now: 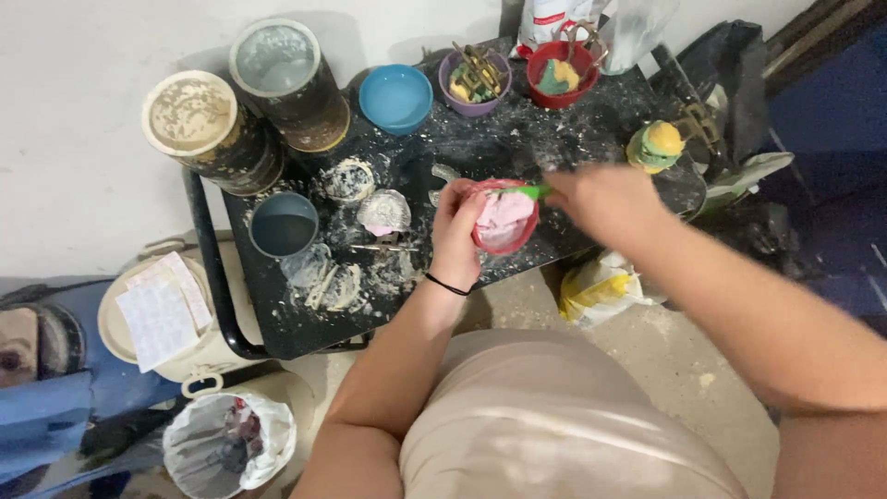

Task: Mixing alginate powder and water in a bowl to create a paste and then applying it to a dental impression tray.

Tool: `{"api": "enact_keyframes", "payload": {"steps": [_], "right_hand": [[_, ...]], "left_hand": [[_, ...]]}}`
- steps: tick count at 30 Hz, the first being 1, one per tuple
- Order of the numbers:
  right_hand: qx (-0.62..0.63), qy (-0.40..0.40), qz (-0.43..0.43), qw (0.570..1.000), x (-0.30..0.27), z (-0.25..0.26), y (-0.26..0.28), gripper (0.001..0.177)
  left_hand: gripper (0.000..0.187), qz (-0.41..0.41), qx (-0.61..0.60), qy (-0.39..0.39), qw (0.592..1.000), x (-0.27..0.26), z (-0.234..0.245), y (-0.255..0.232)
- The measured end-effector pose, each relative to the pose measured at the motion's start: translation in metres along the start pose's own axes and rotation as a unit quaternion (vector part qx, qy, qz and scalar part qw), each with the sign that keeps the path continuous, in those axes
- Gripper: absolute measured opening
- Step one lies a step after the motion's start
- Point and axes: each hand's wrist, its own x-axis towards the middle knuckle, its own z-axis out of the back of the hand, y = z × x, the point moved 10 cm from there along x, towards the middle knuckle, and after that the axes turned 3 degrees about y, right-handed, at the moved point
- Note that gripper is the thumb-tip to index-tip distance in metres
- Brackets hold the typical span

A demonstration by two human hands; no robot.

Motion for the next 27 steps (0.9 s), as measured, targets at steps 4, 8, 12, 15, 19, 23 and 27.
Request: {"api": "enact_keyframes", "payload": {"steps": [4, 8, 12, 15, 19, 23, 27], "right_hand": [[0.087, 0.094, -0.105, 0.986, -0.028, -0.038, 0.048, 0.028], [0.377, 0.195, -0.202, 0.883, -0.042, -0.108, 0.07, 0.043], [0.678, 0.148, -0.242, 0.679, -0.043, -0.11, 0.069, 0.044], [0.382, 0.088, -0.203, 0.897, -0.033, -0.019, 0.047, 0.044], [0.008, -0.213, -0.001, 0.977, -0.046, 0.001, 0.052, 0.027], [-0.01, -0.133, 0.039, 0.99, -0.063, -0.052, 0.087, 0.045], [0.424, 0.022, -0.013, 0.905, -0.046, -0.052, 0.1, 0.044]], "left_hand": [[0.032, -0.051, 0.016, -0.051, 0.997, 0.001, 0.019, -0.011], [0.034, -0.066, -0.006, -0.068, 0.995, 0.006, 0.036, 0.007], [0.05, -0.1, 0.016, -0.015, 0.995, 0.006, 0.026, 0.003], [0.051, -0.063, -0.013, -0.004, 0.998, 0.007, 0.026, 0.019], [0.052, -0.001, -0.072, -0.001, 0.997, 0.003, 0.016, 0.017], [0.046, 0.009, -0.044, -0.026, 0.999, 0.005, 0.026, 0.015], [0.052, -0.043, 0.019, -0.03, 0.998, -0.002, 0.028, 0.007]]}}
